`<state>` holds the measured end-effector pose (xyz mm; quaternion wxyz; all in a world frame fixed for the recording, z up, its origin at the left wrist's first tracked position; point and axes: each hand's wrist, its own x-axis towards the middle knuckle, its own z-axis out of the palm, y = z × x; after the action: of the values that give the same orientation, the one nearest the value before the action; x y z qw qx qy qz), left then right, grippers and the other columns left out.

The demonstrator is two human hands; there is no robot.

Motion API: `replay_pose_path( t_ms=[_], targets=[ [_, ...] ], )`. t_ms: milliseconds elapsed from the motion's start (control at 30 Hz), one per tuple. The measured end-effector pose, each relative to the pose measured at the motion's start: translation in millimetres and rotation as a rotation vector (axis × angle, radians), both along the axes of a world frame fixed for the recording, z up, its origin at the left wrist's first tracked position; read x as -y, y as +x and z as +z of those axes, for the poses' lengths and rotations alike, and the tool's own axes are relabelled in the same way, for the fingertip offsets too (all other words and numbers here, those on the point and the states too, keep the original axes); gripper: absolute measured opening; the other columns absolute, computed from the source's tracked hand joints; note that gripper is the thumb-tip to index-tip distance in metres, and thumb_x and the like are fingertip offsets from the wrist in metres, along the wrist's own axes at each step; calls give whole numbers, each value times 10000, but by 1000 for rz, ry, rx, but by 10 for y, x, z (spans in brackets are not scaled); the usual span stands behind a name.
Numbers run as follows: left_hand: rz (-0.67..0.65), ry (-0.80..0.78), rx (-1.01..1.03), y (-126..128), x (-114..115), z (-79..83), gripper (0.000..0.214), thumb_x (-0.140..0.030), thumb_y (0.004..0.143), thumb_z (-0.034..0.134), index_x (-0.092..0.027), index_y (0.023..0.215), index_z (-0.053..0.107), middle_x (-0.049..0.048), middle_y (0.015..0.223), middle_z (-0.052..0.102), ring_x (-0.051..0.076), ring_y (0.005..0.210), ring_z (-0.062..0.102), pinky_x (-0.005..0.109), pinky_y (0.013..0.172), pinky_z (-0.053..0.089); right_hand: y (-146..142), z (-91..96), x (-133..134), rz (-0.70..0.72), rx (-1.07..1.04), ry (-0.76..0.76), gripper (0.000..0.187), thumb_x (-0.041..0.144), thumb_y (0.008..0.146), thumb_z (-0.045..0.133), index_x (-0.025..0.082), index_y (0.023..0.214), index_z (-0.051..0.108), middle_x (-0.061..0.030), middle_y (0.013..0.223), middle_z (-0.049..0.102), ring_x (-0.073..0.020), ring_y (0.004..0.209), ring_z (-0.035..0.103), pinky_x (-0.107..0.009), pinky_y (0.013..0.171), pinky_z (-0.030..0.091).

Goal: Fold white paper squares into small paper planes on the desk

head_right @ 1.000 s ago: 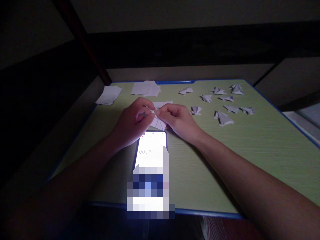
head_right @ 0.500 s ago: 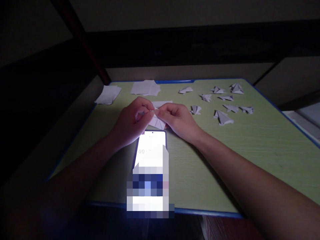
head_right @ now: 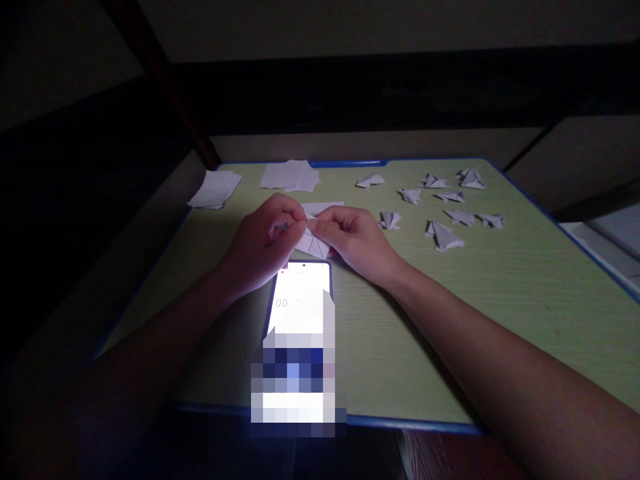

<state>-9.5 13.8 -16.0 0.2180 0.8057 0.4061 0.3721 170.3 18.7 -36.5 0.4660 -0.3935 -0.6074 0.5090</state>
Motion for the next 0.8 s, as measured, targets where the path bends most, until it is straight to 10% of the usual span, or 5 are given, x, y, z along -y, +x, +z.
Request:
replay_pose_path(
  t_ms=[800],
  targets=[
    [31,-20,9,1,-3,-5,28,-227,887,501,-201,877,500,-25,672,585,116,577,536,246,502,361,-7,13,5,-10,7,-24,353,494,753,801,172,696,668,37,538,559,-83,483,439,-246,459,280]
  ],
)
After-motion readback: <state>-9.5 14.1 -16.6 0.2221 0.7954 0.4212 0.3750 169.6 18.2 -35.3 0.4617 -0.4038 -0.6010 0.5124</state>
